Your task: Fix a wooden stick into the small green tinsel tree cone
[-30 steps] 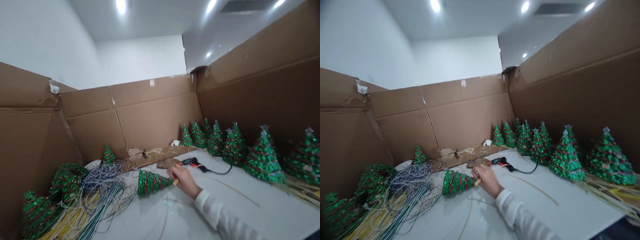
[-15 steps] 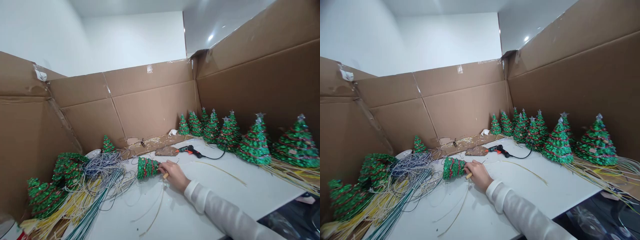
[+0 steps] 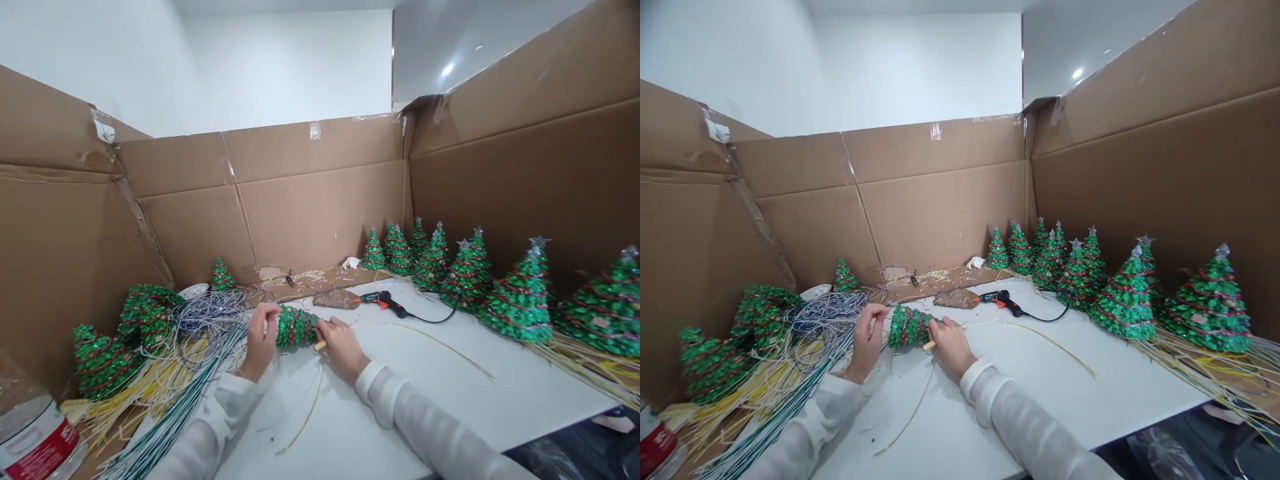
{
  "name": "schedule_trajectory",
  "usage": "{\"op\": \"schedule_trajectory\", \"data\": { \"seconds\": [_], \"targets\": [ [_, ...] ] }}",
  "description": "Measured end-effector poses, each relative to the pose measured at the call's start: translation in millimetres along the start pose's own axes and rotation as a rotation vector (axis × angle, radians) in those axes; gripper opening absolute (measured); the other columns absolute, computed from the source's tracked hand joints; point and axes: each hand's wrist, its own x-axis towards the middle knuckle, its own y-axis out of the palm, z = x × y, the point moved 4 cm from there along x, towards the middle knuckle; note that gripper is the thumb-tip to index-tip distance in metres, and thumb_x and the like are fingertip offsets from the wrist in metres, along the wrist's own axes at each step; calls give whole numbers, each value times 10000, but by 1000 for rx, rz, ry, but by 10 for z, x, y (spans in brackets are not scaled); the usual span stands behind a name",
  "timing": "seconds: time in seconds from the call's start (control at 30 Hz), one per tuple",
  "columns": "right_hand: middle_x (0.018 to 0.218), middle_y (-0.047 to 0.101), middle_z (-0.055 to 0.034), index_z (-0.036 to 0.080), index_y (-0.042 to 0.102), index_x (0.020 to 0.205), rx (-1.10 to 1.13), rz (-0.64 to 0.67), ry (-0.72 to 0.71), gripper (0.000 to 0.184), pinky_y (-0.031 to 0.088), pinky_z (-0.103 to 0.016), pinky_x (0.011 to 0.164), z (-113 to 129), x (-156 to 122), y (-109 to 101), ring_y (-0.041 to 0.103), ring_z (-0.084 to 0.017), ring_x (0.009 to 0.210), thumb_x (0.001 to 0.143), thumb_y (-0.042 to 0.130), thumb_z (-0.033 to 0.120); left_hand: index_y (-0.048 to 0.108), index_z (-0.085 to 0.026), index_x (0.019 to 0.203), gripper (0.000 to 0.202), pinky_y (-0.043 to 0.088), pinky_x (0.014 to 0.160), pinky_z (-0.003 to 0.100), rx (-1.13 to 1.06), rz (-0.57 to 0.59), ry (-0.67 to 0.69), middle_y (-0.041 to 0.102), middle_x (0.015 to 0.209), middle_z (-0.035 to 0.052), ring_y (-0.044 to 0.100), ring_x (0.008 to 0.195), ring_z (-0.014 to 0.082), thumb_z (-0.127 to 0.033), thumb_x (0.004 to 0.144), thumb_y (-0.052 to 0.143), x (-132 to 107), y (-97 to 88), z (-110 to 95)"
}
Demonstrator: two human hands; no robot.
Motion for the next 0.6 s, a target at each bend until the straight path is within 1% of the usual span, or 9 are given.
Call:
{"op": "schedule_trajectory", "data": {
  "seconds": [0.07,0.13,0.17,0.2,0.23,0.3,0.43,0.5,0.6],
  "targets": [
    [656,608,-14,184,534,779,-15,-6,4,132,252,-273,573,2,1,23,490,-160,695,881,452,166,530,-180,844,139,457,717,281,-51,13,-214,565,795,13,547,766,148,-251,834,410,-34,29,281],
    [640,602,-6,186,528,774,-31,-11,4,122,248,-274,567,-10,-5,43,490,-159,683,872,462,156,527,-177,819,165,456,643,269,-179,125,-383,558,724,4,543,683,150,-288,806,406,-96,127,499],
    [633,600,-3,187,525,767,-38,-11,5,126,249,-272,566,-19,-11,51,491,-158,681,871,462,154,536,-173,824,192,459,644,275,-238,180,-443,570,724,10,549,683,155,-312,799,406,-130,179,564],
    [628,597,-3,187,522,762,-43,-11,7,132,250,-270,567,-29,-18,57,492,-158,680,872,458,153,548,-169,818,223,461,669,284,-274,220,-469,583,737,19,555,705,164,-338,797,405,-158,219,594],
    [623,593,-3,187,520,758,-48,-11,10,140,251,-266,567,-38,-24,62,494,-158,679,875,451,155,561,-166,820,256,459,721,298,-297,249,-471,600,771,32,562,754,174,-360,806,394,-177,251,596],
    [621,583,-7,185,521,764,-52,-15,17,145,254,-259,567,-53,-35,69,497,-155,670,882,439,166,581,-164,826,306,440,802,322,-296,265,-453,616,817,50,560,832,191,-385,827,369,-197,279,558],
    [649,561,-14,180,530,796,-46,-44,31,134,268,-242,571,-53,-33,79,496,-144,641,888,432,192,582,-165,823,302,400,883,332,-187,247,-329,594,910,70,526,931,197,-373,848,364,-193,285,432],
    [667,556,-16,181,532,802,-39,-56,32,139,276,-238,574,-43,-25,83,497,-141,636,891,430,207,566,-167,809,282,391,885,322,-114,221,-266,561,930,68,508,943,190,-357,857,363,-192,288,383],
    [671,543,-16,181,536,794,-33,-50,42,154,279,-240,567,-30,-21,89,493,-138,620,892,423,216,516,-179,758,273,411,800,307,-32,204,-258,518,828,41,506,837,178,-350,871,335,-203,302,330]
  ]
}}
